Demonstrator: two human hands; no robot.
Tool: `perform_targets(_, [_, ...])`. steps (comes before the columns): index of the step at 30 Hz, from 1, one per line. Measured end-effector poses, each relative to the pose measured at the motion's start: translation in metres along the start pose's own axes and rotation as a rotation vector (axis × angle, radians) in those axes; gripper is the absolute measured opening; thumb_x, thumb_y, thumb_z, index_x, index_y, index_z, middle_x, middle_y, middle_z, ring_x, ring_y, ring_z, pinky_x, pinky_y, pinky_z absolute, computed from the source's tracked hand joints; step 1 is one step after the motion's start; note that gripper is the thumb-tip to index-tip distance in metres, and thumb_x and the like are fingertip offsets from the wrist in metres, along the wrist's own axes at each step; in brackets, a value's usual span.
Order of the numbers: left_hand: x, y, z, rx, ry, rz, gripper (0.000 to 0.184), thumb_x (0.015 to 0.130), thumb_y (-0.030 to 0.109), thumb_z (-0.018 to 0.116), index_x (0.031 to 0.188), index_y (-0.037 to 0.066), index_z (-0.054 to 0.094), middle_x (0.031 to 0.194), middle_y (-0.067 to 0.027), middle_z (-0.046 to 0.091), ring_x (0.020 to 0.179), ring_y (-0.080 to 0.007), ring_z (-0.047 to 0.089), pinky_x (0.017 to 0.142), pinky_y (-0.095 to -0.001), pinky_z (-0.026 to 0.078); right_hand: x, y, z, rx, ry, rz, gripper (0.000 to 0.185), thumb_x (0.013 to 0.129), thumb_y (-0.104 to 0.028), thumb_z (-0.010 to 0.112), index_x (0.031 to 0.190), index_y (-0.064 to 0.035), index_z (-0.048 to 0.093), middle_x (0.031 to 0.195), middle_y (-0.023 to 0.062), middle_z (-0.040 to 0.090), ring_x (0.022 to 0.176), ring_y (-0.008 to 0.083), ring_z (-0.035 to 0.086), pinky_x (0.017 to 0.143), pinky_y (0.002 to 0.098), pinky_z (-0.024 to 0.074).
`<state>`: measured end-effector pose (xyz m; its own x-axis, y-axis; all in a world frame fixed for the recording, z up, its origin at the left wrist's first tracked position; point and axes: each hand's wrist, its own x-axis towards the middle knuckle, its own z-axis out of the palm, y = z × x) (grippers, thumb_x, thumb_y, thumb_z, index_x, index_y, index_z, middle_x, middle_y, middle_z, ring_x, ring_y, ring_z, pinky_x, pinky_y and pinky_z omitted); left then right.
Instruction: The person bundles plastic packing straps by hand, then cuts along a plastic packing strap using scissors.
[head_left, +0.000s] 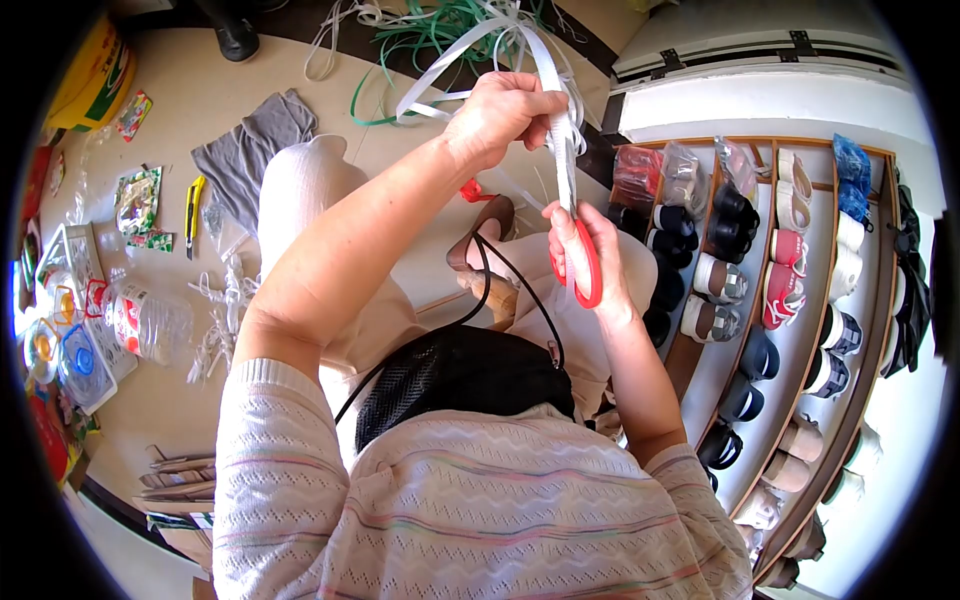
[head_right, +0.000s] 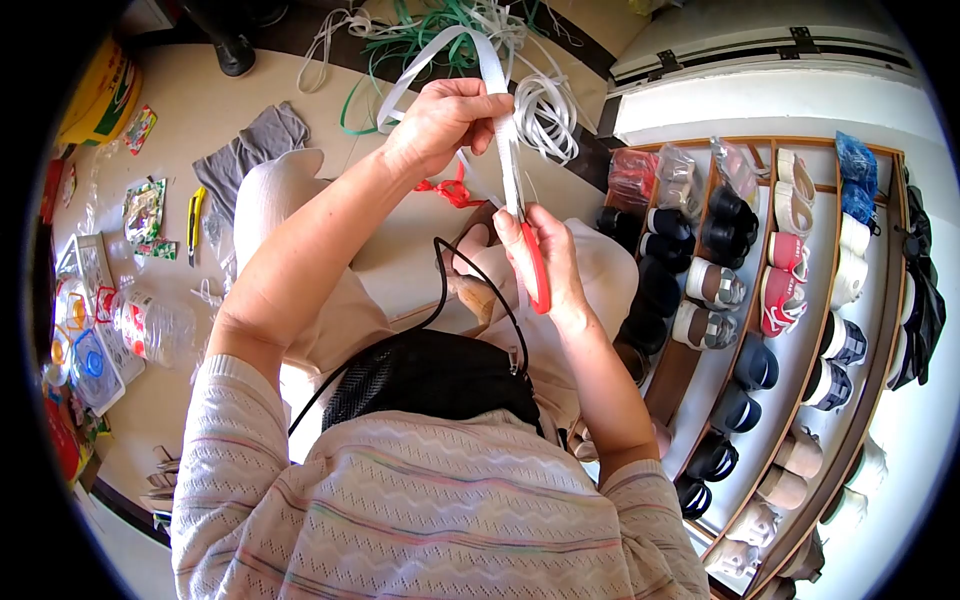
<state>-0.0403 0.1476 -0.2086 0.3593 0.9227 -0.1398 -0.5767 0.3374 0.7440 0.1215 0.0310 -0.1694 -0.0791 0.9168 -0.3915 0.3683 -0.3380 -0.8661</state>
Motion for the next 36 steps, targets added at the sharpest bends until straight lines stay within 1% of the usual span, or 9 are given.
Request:
perform_targets(9, [-0.001,-0.002,0.002,0.034,0.023,-0.011,0.015,0.079,0.011,0.065,0.07,0.001,0.059,0.058,-0.0029,0.055,0.043,-0.008,0.048,0.039,-0.0207,0.037,-0.002,0.006,-0.001,0.026,-0.001,0.012,0.028,0.088,-0.03,0.057,0.09,-0.0022,0.052,0.056,-0.0045,0.039,0.044,0.0042,0.035,0.04,0.0194,0.0284])
perform_targets(11, [0.0,-0.004,0.003,0.065,0.024,-0.009,0.015,0.079,0.012,0.065,0.07,0.001,0.059,0.057,-0.0029,0.055,0.042,-0.008,0.047,0.039,-0.0208,0.037,-0.002,0.003,0.002,0.039,0.006,-0.021,0.028,0.088,-0.03,0.057,0.09,-0.0022,0.052,0.055,-0.0044,0.039,0.044,0.0043,0.035,0.04,0.0193,0.0287])
perform_targets(14, [-0.005,-0.006,0.009,0.048,0.025,-0.032,0.014,0.078,0.011,0.065,0.071,0.0,0.06,0.057,-0.0032,0.054,0.041,-0.0085,0.046,0.04,-0.0224,0.036,0.003,-0.008,0.004,0.066,0.038,0.006,0.028,0.089,-0.029,0.056,0.091,-0.0022,0.052,0.055,-0.0039,0.039,0.044,0.0045,0.036,0.04,0.0191,0.0295])
perform_targets(20, [0.0,0.002,0.005,-0.149,0.08,-0.047,0.01,0.075,0.008,0.063,0.073,-0.001,0.061,0.059,-0.0051,0.056,0.042,-0.011,0.045,0.042,-0.0234,0.034,0.004,0.0,0.004,0.05,-0.017,-0.017,0.027,0.088,-0.029,0.056,0.091,-0.0031,0.052,0.054,-0.0037,0.04,0.044,0.0045,0.037,0.04,0.0194,0.0302])
perform_targets(21, [0.003,0.005,0.0,-0.18,0.066,-0.029,0.011,0.077,0.009,0.063,0.074,-0.001,0.061,0.061,-0.0057,0.057,0.042,-0.011,0.045,0.042,-0.0231,0.034,0.002,0.002,0.005,0.033,-0.018,-0.008,0.026,0.088,-0.029,0.057,0.091,-0.0032,0.053,0.054,-0.0038,0.04,0.044,0.0044,0.037,0.04,0.0194,0.0302])
perform_targets(23, [0.01,0.004,-0.008,-0.16,0.029,-0.021,0.011,0.078,0.01,0.063,0.075,0.0,0.061,0.062,-0.0055,0.058,0.043,-0.0103,0.046,0.043,-0.023,0.035,-0.001,0.004,0.006,-0.004,-0.021,0.008,0.026,0.088,-0.029,0.057,0.091,-0.0034,0.053,0.054,-0.004,0.04,0.044,0.0043,0.037,0.04,0.0194,0.0302])
perform_targets(28, [0.006,-0.001,-0.004,-0.063,0.029,0.016,0.011,0.078,0.01,0.064,0.075,0.0,0.06,0.062,-0.0044,0.058,0.044,-0.0089,0.048,0.043,-0.022,0.037,0.003,-0.002,0.003,-0.005,-0.014,-0.006,0.03,0.089,-0.033,0.055,0.095,-0.0035,0.052,0.06,-0.0023,0.044,0.048,0.0052,0.04,0.043,0.019,0.0321])
perform_targets(31, [0.004,-0.001,-0.002,-0.057,0.03,0.02,0.012,0.078,0.01,0.065,0.074,0.001,0.059,0.062,-0.0036,0.057,0.044,-0.0084,0.049,0.042,-0.0212,0.038,0.001,-0.009,0.005,0.044,-0.009,0.039,0.029,0.089,-0.032,0.055,0.094,-0.0034,0.052,0.058,-0.0028,0.043,0.047,0.0049,0.039,0.042,0.0191,0.0311])
perform_targets(36, [0.002,-0.001,-0.001,-0.05,0.029,0.014,0.012,0.079,0.01,0.065,0.074,0.001,0.059,0.062,-0.0031,0.057,0.044,-0.0081,0.048,0.042,-0.0212,0.038,0.002,0.005,0.002,0.007,-0.015,-0.009,0.028,0.089,-0.031,0.055,0.092,-0.0034,0.051,0.055,-0.0033,0.04,0.044,0.0046,0.036,0.04,0.019,0.0291])
